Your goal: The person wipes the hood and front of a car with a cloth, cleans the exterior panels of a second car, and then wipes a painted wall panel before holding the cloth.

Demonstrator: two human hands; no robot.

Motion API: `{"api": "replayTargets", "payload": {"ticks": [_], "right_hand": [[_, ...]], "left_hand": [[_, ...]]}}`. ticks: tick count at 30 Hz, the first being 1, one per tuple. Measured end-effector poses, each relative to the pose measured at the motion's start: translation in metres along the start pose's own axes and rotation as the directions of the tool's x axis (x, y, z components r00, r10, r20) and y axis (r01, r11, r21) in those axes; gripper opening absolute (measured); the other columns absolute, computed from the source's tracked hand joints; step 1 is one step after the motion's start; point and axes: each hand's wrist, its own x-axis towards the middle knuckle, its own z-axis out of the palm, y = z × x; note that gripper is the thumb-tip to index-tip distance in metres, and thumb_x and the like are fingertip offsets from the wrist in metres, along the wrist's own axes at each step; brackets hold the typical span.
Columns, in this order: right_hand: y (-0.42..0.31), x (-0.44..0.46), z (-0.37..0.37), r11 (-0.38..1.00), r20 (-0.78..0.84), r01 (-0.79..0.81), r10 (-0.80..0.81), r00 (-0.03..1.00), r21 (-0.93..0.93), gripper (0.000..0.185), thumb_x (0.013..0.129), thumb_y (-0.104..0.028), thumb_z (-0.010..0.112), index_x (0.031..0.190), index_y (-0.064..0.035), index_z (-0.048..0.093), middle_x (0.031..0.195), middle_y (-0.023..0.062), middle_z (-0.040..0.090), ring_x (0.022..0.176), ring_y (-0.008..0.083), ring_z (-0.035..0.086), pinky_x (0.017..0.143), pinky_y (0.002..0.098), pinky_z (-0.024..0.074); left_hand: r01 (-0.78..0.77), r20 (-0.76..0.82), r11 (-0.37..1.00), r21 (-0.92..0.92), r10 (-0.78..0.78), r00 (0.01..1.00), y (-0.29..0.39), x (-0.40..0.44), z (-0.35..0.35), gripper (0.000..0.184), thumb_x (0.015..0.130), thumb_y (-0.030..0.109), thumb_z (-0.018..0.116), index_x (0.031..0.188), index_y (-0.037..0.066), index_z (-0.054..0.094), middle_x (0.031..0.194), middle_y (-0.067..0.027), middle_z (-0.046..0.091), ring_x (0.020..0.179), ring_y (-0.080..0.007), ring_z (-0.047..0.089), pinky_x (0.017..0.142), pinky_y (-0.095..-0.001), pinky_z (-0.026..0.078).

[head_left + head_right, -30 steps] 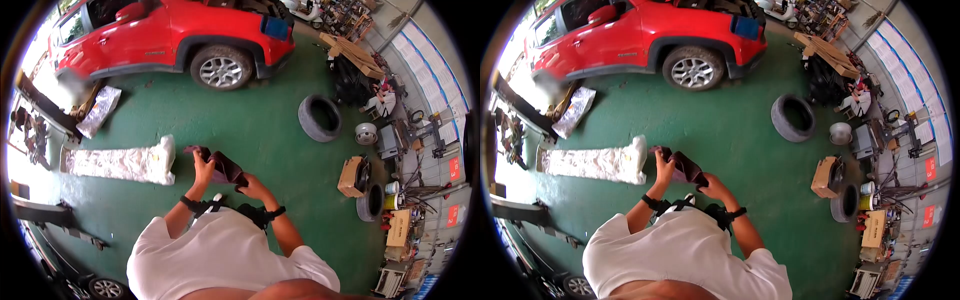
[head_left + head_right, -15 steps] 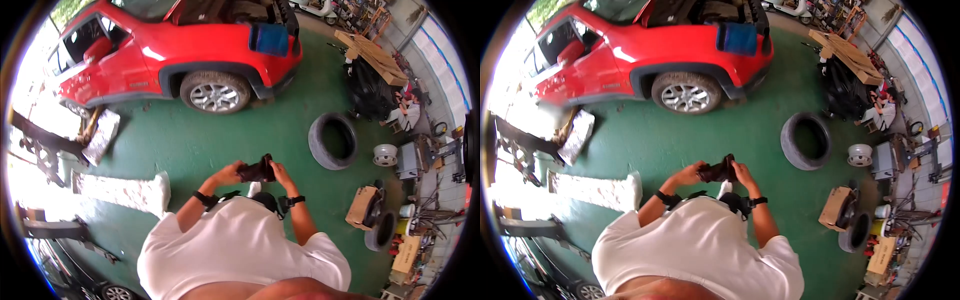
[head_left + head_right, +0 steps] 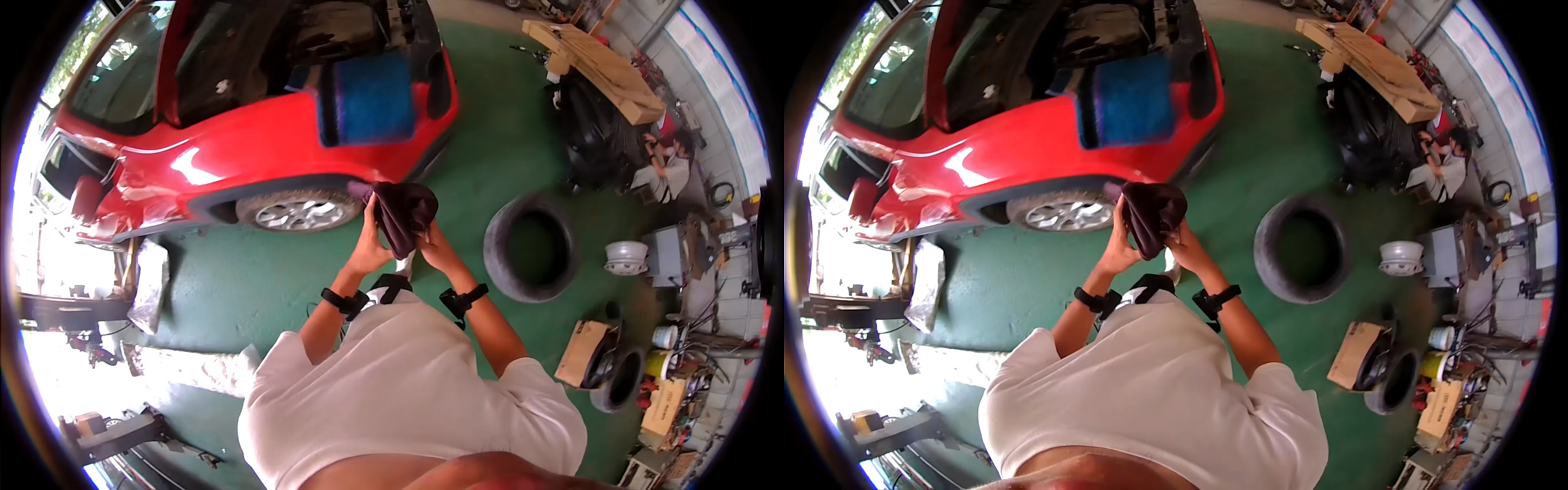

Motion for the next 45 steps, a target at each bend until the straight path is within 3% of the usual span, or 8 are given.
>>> {"api": "replayTargets", "payload": {"ticks": [4, 8, 15, 21, 26, 31, 37, 45], "right_hand": [[-0.043, 0.103, -0.07, 0.752, -0.05, -0.03, -0.003, 0.999, -0.658, 0.072, 0.081, 0.0, 0.067, 0.145, -0.0039, 0.035, 0.131, 0.0204, 0.054, 0.12, 0.0346, 0.056, 0.098, 0.04, 0.0467], [-0.07, 0.188, -0.123, 0.583, 0.115, 0.172, -0.133, 0.984, -0.794, 0.066, 0.077, -0.004, 0.071, 0.137, -0.0054, 0.045, 0.124, 0.0194, 0.057, 0.117, 0.0373, 0.056, 0.095, 0.0413, 0.0462], [-0.09, 0.35, -0.246, 0.73, 0.15, 0.282, -0.243, 0.958, -0.622, 0.037, 0.074, -0.008, 0.073, 0.107, -0.0044, 0.056, 0.109, 0.0155, 0.056, 0.099, 0.0329, 0.057, 0.088, 0.0406, 0.046], [-0.136, 0.487, -0.343, 0.62, 0.527, 0.545, -0.237, 0.816, -0.565, 0.024, 0.084, -0.012, 0.065, 0.105, -0.0041, 0.056, 0.107, 0.0155, 0.055, 0.093, 0.0303, 0.055, 0.084, 0.0428, 0.0452], [-0.112, 0.572, -0.42, 0.778, 0.619, 0.371, 0.029, 0.785, -0.507, 0.052, 0.09, -0.003, 0.052, 0.142, -0.0022, 0.041, 0.143, 0.022, 0.047, 0.134, 0.0395, 0.044, 0.109, 0.0417, 0.0366], [-0.104, 0.688, -0.456, 0.744, 0.768, 0.501, 0.027, 0.64, -0.443, 0.052, 0.091, -0.003, 0.052, 0.141, -0.0011, 0.04, 0.136, 0.0235, 0.052, 0.126, 0.0416, 0.05, 0.105, 0.0392, 0.0406], [-0.066, 0.794, -0.502, 0.893, 0.713, 0.197, 0.174, 0.679, -0.405, 0.056, 0.09, -0.009, 0.055, 0.141, 0.0002, 0.032, 0.123, 0.0276, 0.059, 0.117, 0.0481, 0.054, 0.096, 0.0445, 0.0462], [-0.064, 0.916, -0.576, 0.822, 0.805, 0.245, 0.364, 0.469, -0.514, 0.062, 0.09, -0.002, 0.047, 0.149, 0.0015, 0.026, 0.143, 0.0268, 0.046, 0.135, 0.0377, 0.045, 0.111, 0.0387, 0.0346]], "left_hand": [[-0.013, 0.04, 0.997, -0.08, 0.016, 0.999, -0.028, 0.123, 0.01, 0.126, 0.079, 0.018, 0.08, 0.153, 0.008, -0.022, 0.159, -0.0209, 0.017, 0.147, -0.0317, 0.024, 0.12, -0.0416, 0.022], [0.076, 0.076, 0.989, -0.13, -0.067, 0.995, -0.05, 0.216, 0.039, 0.108, 0.091, 0.021, 0.066, 0.153, 0.009, -0.022, 0.162, -0.0216, 0.006, 0.151, -0.0299, 0.01, 0.121, -0.0405, 0.011], [0.263, -0.023, 0.962, 0.08, -0.262, 0.965, -0.119, 0.378, 0.085, 0.068, 0.101, 0.032, 0.04, 0.157, 0.005, 0.011, 0.161, -0.0199, 0.014, 0.151, -0.0352, 0.009, 0.122, -0.044, 0.01], [0.164, -0.406, 0.899, 0.405, 0.017, 0.914, -0.158, 0.523, 0.118, 0.069, 0.093, 0.027, 0.044, 0.152, -0.001, 0.022, 0.152, -0.0287, 0.029, 0.141, -0.0467, 0.026, 0.12, -0.0494, 0.017], [0.352, -0.472, 0.539, 0.765, 0.099, 0.876, -0.2, 0.618, 0.116, 0.069, 0.091, 0.026, 0.047, 0.15, -0.003, 0.025, 0.148, -0.0304, 0.033, 0.137, -0.0477, 0.031, 0.119, -0.0511, 0.02], [0.616, -0.69, 0.476, 0.628, -0.025, 0.724, -0.218, 0.682, 0.119, 0.068, 0.09, 0.027, 0.05, 0.149, -0.003, 0.031, 0.14, -0.0296, 0.044, 0.133, -0.0476, 0.036, 0.116, -0.0518, 0.024], [0.77, -0.828, 0.372, 0.517, -0.007, 0.56, -0.241, 0.782, 0.129, 0.083, 0.081, 0.031, 0.068, 0.15, 0.001, 0.031, 0.138, -0.0282, 0.046, 0.132, -0.0471, 0.038, 0.116, -0.0515, 0.024], [0.898, -0.936, 0.261, 0.353, 0.084, 0.343, -0.276, 0.912, 0.097, 0.091, 0.065, 0.019, 0.072, 0.145, -0.001, 0.036, 0.131, -0.0217, 0.05, 0.13, -0.0433, 0.04, 0.114, -0.0508, 0.025]]}}
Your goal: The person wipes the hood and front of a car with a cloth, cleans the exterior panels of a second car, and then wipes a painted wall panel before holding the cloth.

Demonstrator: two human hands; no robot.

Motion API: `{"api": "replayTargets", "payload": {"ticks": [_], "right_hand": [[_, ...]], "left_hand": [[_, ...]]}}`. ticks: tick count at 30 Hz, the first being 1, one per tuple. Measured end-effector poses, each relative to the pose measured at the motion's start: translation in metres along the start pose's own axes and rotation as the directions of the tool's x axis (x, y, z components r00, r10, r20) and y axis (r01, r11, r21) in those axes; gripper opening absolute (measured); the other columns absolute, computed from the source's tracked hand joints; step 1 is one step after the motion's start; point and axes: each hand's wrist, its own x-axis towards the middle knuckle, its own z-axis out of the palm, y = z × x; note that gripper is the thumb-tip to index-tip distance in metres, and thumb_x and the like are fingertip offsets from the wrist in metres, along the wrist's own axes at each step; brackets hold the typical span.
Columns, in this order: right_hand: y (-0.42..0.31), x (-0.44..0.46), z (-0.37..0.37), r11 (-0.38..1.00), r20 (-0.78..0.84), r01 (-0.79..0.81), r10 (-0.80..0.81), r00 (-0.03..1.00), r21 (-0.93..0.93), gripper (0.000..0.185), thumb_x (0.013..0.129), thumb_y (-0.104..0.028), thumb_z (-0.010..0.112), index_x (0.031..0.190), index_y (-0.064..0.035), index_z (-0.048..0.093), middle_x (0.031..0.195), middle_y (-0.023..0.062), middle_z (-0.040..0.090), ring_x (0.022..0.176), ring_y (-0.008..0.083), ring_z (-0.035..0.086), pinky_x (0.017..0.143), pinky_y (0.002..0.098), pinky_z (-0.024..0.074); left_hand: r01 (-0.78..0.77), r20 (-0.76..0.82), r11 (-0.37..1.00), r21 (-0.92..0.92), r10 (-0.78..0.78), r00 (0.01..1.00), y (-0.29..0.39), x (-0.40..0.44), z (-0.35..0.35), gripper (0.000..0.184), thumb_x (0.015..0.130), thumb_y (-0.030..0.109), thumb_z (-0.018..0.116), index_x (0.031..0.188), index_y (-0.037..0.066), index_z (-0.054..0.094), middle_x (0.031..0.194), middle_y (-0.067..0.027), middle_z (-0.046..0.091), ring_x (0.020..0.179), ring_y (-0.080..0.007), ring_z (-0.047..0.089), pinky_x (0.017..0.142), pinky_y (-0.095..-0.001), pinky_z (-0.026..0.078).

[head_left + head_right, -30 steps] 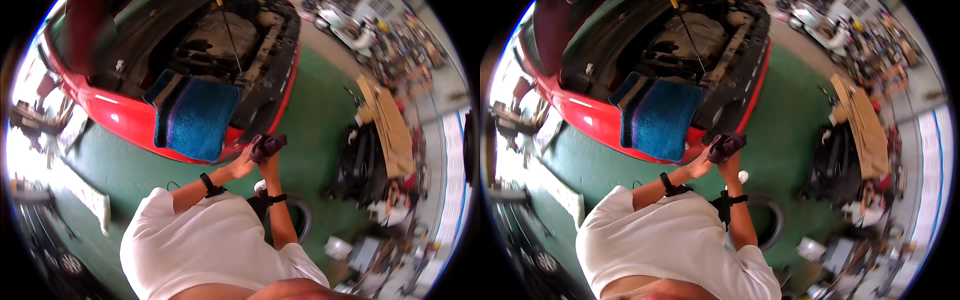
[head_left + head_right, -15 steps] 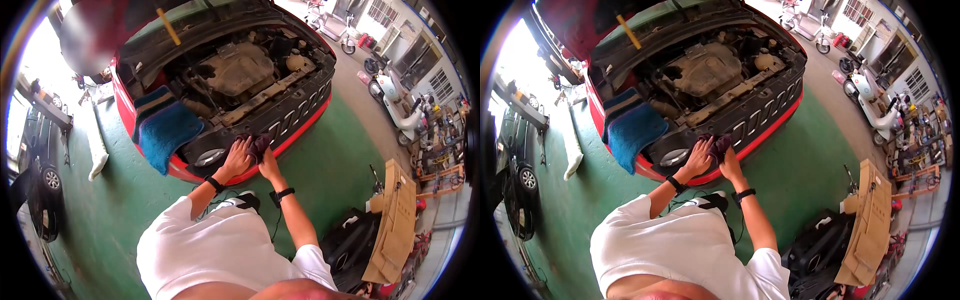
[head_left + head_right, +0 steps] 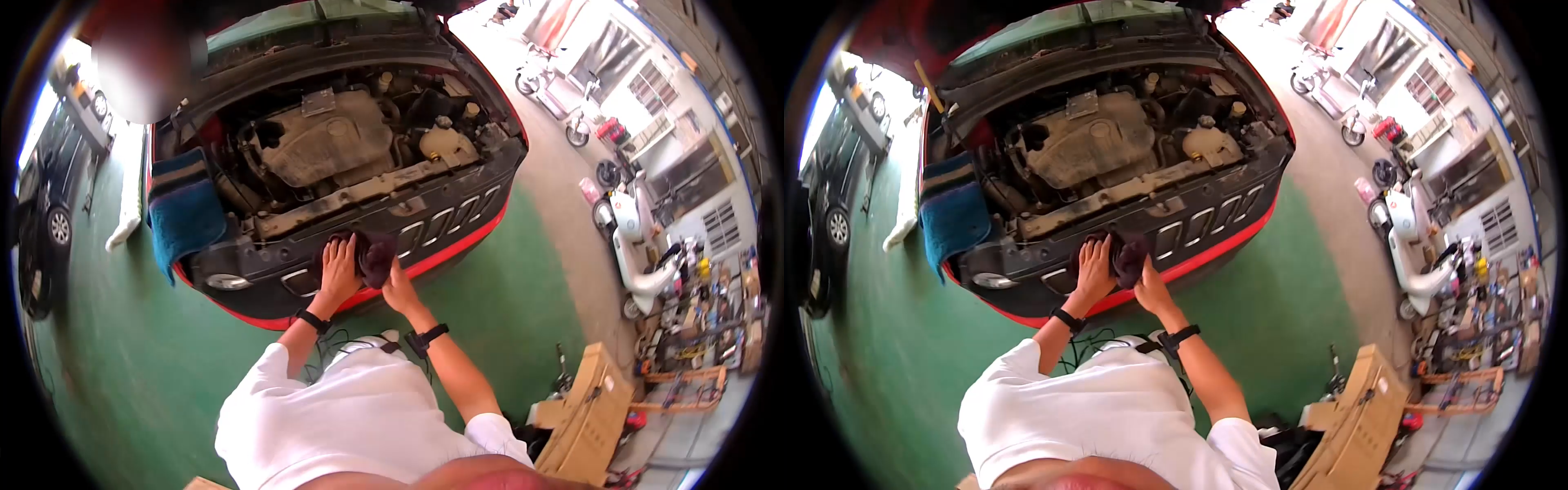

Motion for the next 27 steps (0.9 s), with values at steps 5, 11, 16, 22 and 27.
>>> {"api": "replayTargets", "payload": {"ticks": [5, 11, 16, 22, 27], "right_hand": [[0.022, 0.005, -0.072, 0.984, 0.084, 0.107, -0.12, 0.989, 0.141, 0.065, 0.092, -0.003, 0.046, 0.152, -0.001, 0.02, 0.136, 0.0276, 0.051, 0.127, 0.0408, 0.05, 0.106, 0.0411, 0.0383], [0.054, 0.012, -0.168, 0.965, 0.198, 0.077, -0.13, 0.972, 0.251, 0.066, 0.094, -0.006, 0.049, 0.152, -0.0013, 0.019, 0.135, 0.0269, 0.052, 0.123, 0.038, 0.054, 0.103, 0.041, 0.0418], [0.123, 0.029, -0.275, 0.94, 0.227, 0.184, -0.253, 0.94, 0.286, 0.062, 0.092, -0.007, 0.052, 0.149, 0.0014, 0.029, 0.14, 0.0257, 0.049, 0.127, 0.0372, 0.052, 0.107, 0.0378, 0.0393], [0.203, 0.063, -0.412, 0.969, 0.214, 0.173, -0.209, 0.954, 0.177, 0.063, 0.089, -0.007, 0.056, 0.146, 0.0058, 0.033, 0.14, 0.0276, 0.047, 0.126, 0.0409, 0.05, 0.108, 0.041, 0.0392], [0.254, 0.1, -0.509, 0.972, 0.122, 0.109, -0.136, 0.983, 0.207, 0.065, 0.087, -0.008, 0.059, 0.145, 0.0071, 0.033, 0.142, 0.0269, 0.045, 0.132, 0.0403, 0.044, 0.111, 0.042, 0.0359]], "left_hand": [[0.026, 0.043, 0.998, 0.054, -0.028, 0.999, 0.045, 0.034, 0.04, 0.081, 0.069, 0.017, 0.068, 0.143, -0.001, 0.04, 0.131, -0.0221, 0.051, 0.131, -0.0417, 0.04, 0.113, -0.0502, 0.027], [0.086, 0.046, 0.996, -0.024, -0.085, 0.995, 0.106, 0.073, 0.093, 0.072, 0.075, 0.014, 0.062, 0.142, -0.001, 0.041, 0.132, -0.0234, 0.052, 0.128, -0.0438, 0.042, 0.111, -0.0495, 0.031], [0.072, 0.001, 0.997, -0.04, -0.072, 0.997, 0.177, 0.128, 0.175, 0.061, 0.086, 0.018, 0.057, 0.142, 0.0, 0.041, 0.134, -0.0234, 0.051, 0.128, -0.0422, 0.044, 0.11, -0.0474, 0.034], [0.062, 0.117, 0.972, -0.225, -0.036, 0.993, 0.262, 0.212, 0.298, 0.058, 0.092, 0.022, 0.053, 0.144, 0.001, 0.039, 0.144, -0.0241, 0.044, 0.125, -0.0432, 0.048, 0.105, -0.0467, 0.041], [0.126, 0.085, 0.894, -0.431, -0.099, 0.991, 0.361, 0.299, 0.34, 0.049, 0.099, 0.027, 0.05, 0.14, 0.002, 0.043, 0.139, -0.0208, 0.048, 0.125, -0.0365, 0.052, 0.106, -0.0408, 0.042]]}}
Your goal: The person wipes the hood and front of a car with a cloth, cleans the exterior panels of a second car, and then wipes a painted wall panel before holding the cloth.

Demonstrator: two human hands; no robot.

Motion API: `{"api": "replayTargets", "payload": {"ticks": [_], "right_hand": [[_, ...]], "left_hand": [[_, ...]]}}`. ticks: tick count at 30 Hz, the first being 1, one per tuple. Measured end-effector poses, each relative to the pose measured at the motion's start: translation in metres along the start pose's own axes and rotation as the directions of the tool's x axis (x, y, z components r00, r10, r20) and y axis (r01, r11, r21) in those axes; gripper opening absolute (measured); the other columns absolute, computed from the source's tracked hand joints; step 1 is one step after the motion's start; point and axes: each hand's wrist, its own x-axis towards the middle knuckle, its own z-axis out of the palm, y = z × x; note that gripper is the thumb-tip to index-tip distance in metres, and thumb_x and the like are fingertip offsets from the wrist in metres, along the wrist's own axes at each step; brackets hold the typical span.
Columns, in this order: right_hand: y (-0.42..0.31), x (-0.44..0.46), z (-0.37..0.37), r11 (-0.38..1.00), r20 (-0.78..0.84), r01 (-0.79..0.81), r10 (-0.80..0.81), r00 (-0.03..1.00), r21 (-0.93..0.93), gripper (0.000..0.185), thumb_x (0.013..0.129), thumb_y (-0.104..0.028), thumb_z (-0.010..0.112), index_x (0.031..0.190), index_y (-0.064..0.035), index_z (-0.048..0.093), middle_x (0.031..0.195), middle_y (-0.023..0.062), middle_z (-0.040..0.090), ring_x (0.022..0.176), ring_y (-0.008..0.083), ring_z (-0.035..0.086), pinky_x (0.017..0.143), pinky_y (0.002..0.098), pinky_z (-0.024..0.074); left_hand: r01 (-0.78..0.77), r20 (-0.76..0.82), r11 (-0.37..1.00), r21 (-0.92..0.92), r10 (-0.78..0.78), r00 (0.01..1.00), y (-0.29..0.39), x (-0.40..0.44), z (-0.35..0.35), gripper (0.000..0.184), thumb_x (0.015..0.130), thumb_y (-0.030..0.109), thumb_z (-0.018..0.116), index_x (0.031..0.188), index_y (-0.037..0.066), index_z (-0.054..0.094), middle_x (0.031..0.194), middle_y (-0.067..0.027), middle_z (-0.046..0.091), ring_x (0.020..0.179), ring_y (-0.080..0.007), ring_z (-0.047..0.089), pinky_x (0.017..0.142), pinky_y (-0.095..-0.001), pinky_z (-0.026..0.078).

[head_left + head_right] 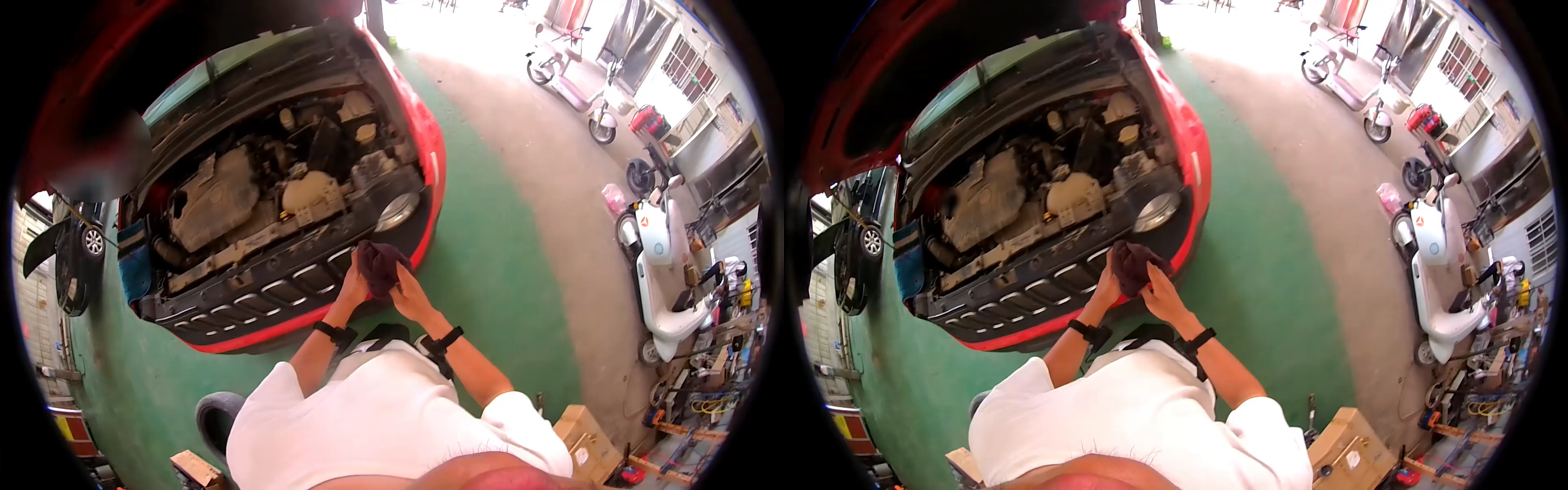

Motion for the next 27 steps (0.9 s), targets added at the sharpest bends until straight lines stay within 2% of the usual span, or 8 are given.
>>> {"api": "replayTargets", "payload": {"ticks": [5, 7, 11, 13, 15, 17, 22, 27], "right_hand": [[0.052, 0.054, -0.079, 0.989, -0.149, 0.092, -0.108, 0.983, -0.113, 0.068, 0.085, -0.008, 0.061, 0.145, 0.0088, 0.033, 0.142, 0.0293, 0.044, 0.135, 0.0411, 0.042, 0.113, 0.0423, 0.0337], [0.075, 0.08, -0.111, 0.946, -0.183, 0.109, -0.17, 0.968, -0.305, 0.072, 0.084, -0.006, 0.062, 0.146, 0.0099, 0.029, 0.14, 0.033, 0.043, 0.133, 0.0434, 0.042, 0.111, 0.0428, 0.0357], [0.097, 0.124, -0.167, 0.978, -0.083, 0.091, -0.108, 0.991, -0.185, 0.079, 0.085, -0.005, 0.065, 0.149, 0.0001, 0.02, 0.124, 0.0267, 0.058, 0.108, 0.0431, 0.061, 0.091, 0.0431, 0.0495], [0.093, 0.176, -0.198, 0.981, -0.008, 0.098, -0.101, 0.995, -0.169, 0.079, 0.084, -0.006, 0.066, 0.149, -0.0005, 0.02, 0.12, 0.0259, 0.06, 0.102, 0.0426, 0.063, 0.086, 0.0438, 0.0511], [0.098, 0.188, -0.223, 0.989, 0.14, -0.043, 0.063, 0.988, -0.138, 0.099, 0.085, -0.007, 0.065, 0.151, 0.0028, -0.008, 0.121, 0.0325, 0.058, 0.107, 0.0493, 0.06, 0.087, 0.0442, 0.0506], [0.114, 0.216, -0.239, 0.984, 0.137, 0.023, 0.002, 0.991, -0.175, 0.095, 0.085, -0.007, 0.064, 0.151, 0.0047, -0.003, 0.123, 0.0325, 0.057, 0.11, 0.0489, 0.059, 0.09, 0.0446, 0.0499], [0.126, 0.276, -0.255, 0.988, 0.214, 0.106, -0.079, 0.973, -0.116, 0.08, 0.081, -0.007, 0.065, 0.148, 0.0045, 0.023, 0.133, 0.0307, 0.051, 0.125, 0.046, 0.048, 0.104, 0.0463, 0.0413], [0.144, 0.342, -0.263, 0.985, 0.31, 0.165, -0.14, 0.94, -0.054, 0.066, 0.082, -0.01, 0.064, 0.14, 0.0038, 0.038, 0.132, 0.0283, 0.051, 0.128, 0.0453, 0.045, 0.107, 0.0457, 0.0387]], "left_hand": [[0.012, -0.101, 0.673, -0.74, -0.129, 0.987, 0.037, 0.09, 0.06, 0.045, 0.103, 0.028, 0.049, 0.14, 0.003, 0.041, 0.136, -0.0141, 0.053, 0.124, -0.0256, 0.054, 0.105, -0.0376, 0.045], [-0.151, -0.088, 0.312, -0.938, 0.209, 0.974, 0.075, 0.144, 0.069, 0.043, 0.103, 0.024, 0.049, 0.14, 0.003, 0.041, 0.134, -0.0142, 0.054, 0.123, -0.027, 0.054, 0.106, -0.0388, 0.044], [-0.232, -0.236, 0.593, -0.771, 0.072, 0.969, 0.071, 0.211, 0.109, 0.041, 0.101, 0.015, 0.047, 0.14, 0.002, 0.04, 0.138, -0.0149, 0.049, 0.126, -0.0289, 0.052, 0.109, -0.0406, 0.041], [-0.158, -0.189, 0.404, -0.901, -0.037, 0.981, 0.034, 0.255, 0.137, 0.045, 0.101, 0.013, 0.046, 0.144, 0.004, 0.035, 0.14, -0.0165, 0.046, 0.128, -0.0292, 0.05, 0.108, -0.0394, 0.04], [-0.203, -0.336, 0.9, -0.386, 0.068, 0.939, 0.022, 0.276, 0.151, 0.05, 0.102, 0.017, 0.046, 0.147, 0.005, 0.031, 0.14, -0.016, 0.047, 0.128, -0.0265, 0.049, 0.106, -0.037, 0.041], [-0.194, -0.36, 0.943, -0.271, 0.088, 0.929, 0.023, 0.296, 0.157, 0.053, 0.102, 0.021, 0.047, 0.149, 0.003, 0.028, 0.139, -0.0161, 0.047, 0.126, -0.0269, 0.05, 0.106, -0.0366, 0.041], [-0.117, -0.221, 0.504, -0.856, -0.151, 0.963, 0.016, 0.328, 0.17, 0.055, 0.106, 0.026, 0.042, 0.152, 0.002, 0.025, 0.149, -0.0158, 0.038, 0.134, -0.028, 0.044, 0.111, -0.0376, 0.036], [0.028, -0.395, 0.893, -0.45, -0.227, 0.89, -0.01, 0.353, 0.195, 0.057, 0.106, 0.026, 0.04, 0.154, 0.002, 0.021, 0.152, -0.0155, 0.036, 0.136, -0.027, 0.041, 0.111, -0.0365, 0.035]]}}
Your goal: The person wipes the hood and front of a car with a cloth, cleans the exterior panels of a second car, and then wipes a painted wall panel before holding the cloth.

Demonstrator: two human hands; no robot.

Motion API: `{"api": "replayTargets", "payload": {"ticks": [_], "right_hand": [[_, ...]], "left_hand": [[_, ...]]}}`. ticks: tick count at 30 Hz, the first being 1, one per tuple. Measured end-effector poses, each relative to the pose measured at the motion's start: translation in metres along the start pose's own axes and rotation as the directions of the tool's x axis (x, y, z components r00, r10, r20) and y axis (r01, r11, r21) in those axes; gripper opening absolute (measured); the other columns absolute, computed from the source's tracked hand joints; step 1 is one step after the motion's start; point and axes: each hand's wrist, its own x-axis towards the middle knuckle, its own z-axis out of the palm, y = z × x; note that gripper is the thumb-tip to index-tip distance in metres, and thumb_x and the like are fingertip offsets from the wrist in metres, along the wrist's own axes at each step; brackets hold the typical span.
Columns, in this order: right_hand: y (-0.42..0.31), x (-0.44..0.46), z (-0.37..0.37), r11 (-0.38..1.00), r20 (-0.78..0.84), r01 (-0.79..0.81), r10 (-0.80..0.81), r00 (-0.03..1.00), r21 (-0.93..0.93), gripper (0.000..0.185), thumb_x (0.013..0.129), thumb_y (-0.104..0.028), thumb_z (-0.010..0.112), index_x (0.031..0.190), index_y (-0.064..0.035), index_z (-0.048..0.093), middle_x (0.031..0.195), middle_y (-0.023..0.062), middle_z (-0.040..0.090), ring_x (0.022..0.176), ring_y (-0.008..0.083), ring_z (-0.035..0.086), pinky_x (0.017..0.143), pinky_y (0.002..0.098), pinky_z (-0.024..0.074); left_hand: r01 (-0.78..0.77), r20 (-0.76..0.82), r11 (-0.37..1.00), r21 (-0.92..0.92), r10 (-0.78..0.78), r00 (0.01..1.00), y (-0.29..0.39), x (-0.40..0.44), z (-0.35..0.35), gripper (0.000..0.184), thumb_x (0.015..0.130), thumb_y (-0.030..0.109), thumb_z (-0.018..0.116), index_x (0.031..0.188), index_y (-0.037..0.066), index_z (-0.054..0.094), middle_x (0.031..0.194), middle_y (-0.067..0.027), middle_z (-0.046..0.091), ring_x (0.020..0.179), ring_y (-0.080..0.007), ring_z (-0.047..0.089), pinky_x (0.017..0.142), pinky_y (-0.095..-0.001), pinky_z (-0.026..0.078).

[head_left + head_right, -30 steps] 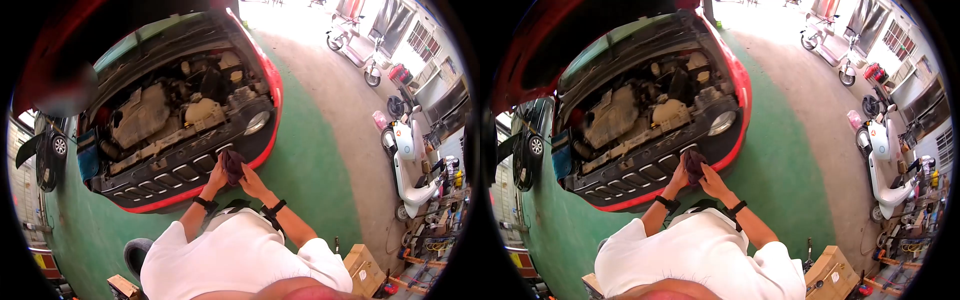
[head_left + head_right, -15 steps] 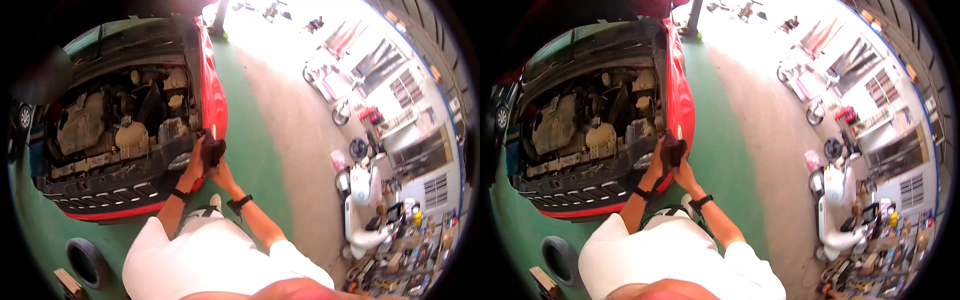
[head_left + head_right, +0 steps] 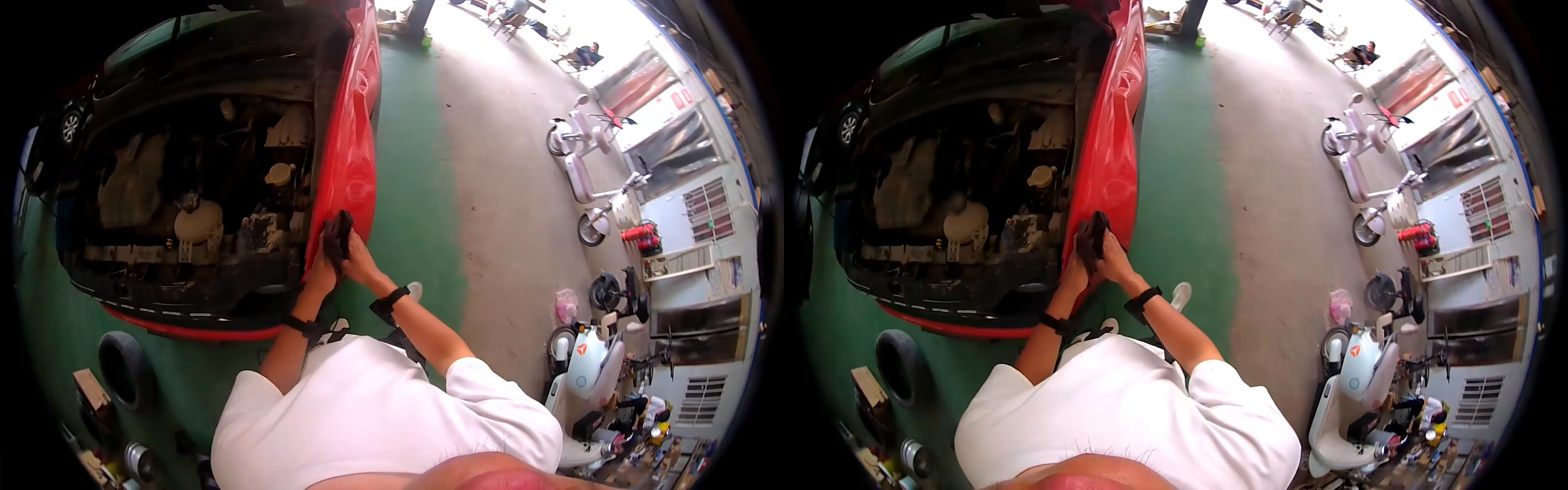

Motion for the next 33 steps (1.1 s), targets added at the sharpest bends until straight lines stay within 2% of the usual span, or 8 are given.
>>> {"api": "replayTargets", "payload": {"ticks": [7, 9, 10, 14, 18, 25, 27, 33], "right_hand": [[0.079, 0.072, -0.055, 0.993, 0.242, 0.073, -0.093, 0.966, 0.091, 0.063, 0.083, -0.018, 0.065, 0.138, 0.0033, 0.042, 0.131, 0.0274, 0.054, 0.124, 0.0425, 0.051, 0.106, 0.0425, 0.041], [0.089, 0.085, -0.078, 0.98, 0.357, 0.2, -0.179, 0.917, -0.021, 0.065, 0.082, -0.019, 0.065, 0.138, 0.0051, 0.041, 0.133, 0.0265, 0.053, 0.126, 0.0399, 0.051, 0.107, 0.0423, 0.0417], [0.096, 0.089, -0.085, 0.965, 0.419, 0.255, -0.209, 0.884, -0.057, 0.067, 0.081, -0.019, 0.066, 0.138, 0.0063, 0.041, 0.134, 0.0259, 0.053, 0.127, 0.0384, 0.051, 0.107, 0.042, 0.0422], [0.142, 0.117, -0.1, 0.902, 0.531, 0.423, -0.314, 0.787, -0.093, 0.073, 0.077, -0.02, 0.068, 0.139, 0.0078, 0.04, 0.136, 0.0239, 0.053, 0.127, 0.0342, 0.052, 0.106, 0.0398, 0.0437], [0.14, 0.154, -0.125, 0.84, 0.607, 0.525, -0.347, 0.715, -0.138, 0.075, 0.077, -0.02, 0.068, 0.141, 0.0051, 0.04, 0.138, 0.0196, 0.053, 0.128, 0.0297, 0.052, 0.104, 0.0372, 0.0456], [0.142, 0.24, -0.155, 0.697, 0.718, 0.637, -0.253, 0.648, -0.329, 0.091, 0.074, -0.029, 0.071, 0.151, -0.0026, 0.03, 0.155, 0.0103, 0.038, 0.144, 0.0229, 0.035, 0.116, 0.0462, 0.0284], [0.152, 0.271, -0.162, 0.673, 0.718, 0.66, -0.272, 0.64, -0.333, 0.092, 0.074, -0.029, 0.071, 0.152, -0.0031, 0.029, 0.156, 0.0098, 0.037, 0.144, 0.0226, 0.034, 0.116, 0.0472, 0.0274], [0.175, 0.363, -0.208, 0.634, 0.747, 0.681, -0.236, 0.621, -0.366, 0.09, 0.076, -0.027, 0.069, 0.153, -0.0049, 0.028, 0.157, 0.0078, 0.035, 0.146, 0.0222, 0.03, 0.118, 0.0485, 0.0253]], "left_hand": [[0.252, -0.176, 0.945, 0.21, -0.217, 0.96, 0.002, 0.065, 0.06, 0.06, 0.104, 0.021, 0.041, 0.155, 0.002, 0.017, 0.154, -0.0198, 0.033, 0.143, -0.0309, 0.032, 0.115, -0.0378, 0.028], [0.09, -0.293, 0.784, 0.615, 0.121, 0.948, -0.061, 0.076, 0.078, 0.059, 0.103, 0.021, 0.042, 0.153, 0.0, 0.02, 0.152, -0.0223, 0.035, 0.143, -0.0329, 0.033, 0.115, -0.0395, 0.029], [0.098, -0.277, 0.748, 0.656, 0.118, 0.954, -0.046, 0.082, 0.064, 0.059, 0.103, 0.021, 0.042, 0.153, 0.0, 0.02, 0.152, -0.0223, 0.035, 0.143, -0.0329, 0.033, 0.115, -0.0395, 0.029], [0.236, -0.405, 0.876, 0.421, -0.051, 0.913, 0.003, 0.122, 0.11, 0.058, 0.1, 0.025, 0.048, 0.147, -0.005, 0.03, 0.14, -0.0274, 0.045, 0.131, -0.0405, 0.043, 0.11, -0.046, 0.033], [0.325, -0.423, 0.562, 0.76, 0.049, 0.905, -0.004, 0.151, 0.115, 0.065, 0.098, 0.029, 0.05, 0.148, -0.004, 0.027, 0.134, -0.0339, 0.047, 0.122, -0.0496, 0.045, 0.104, -0.0545, 0.035], [0.416, -0.482, 0.505, 0.757, 0.001, 0.876, 0.0, 0.24, 0.124, 0.066, 0.099, 0.029, 0.049, 0.15, -0.004, 0.023, 0.14, -0.0318, 0.043, 0.128, -0.0475, 0.044, 0.106, -0.0517, 0.037], [0.396, -0.496, 0.436, 0.808, 0.142, 0.856, -0.005, 0.276, 0.127, 0.065, 0.096, 0.028, 0.051, 0.147, -0.005, 0.028, 0.132, -0.0339, 0.049, 0.12, -0.0496, 0.048, 0.101, -0.0537, 0.04], [0.425, -0.618, 0.684, 0.594, 0.048, 0.785, -0.031, 0.386, 0.134, 0.063, 0.097, 0.03, 0.051, 0.144, -0.007, 0.032, 0.131, -0.0329, 0.051, 0.122, -0.0485, 0.047, 0.104, -0.0514, 0.038]]}}
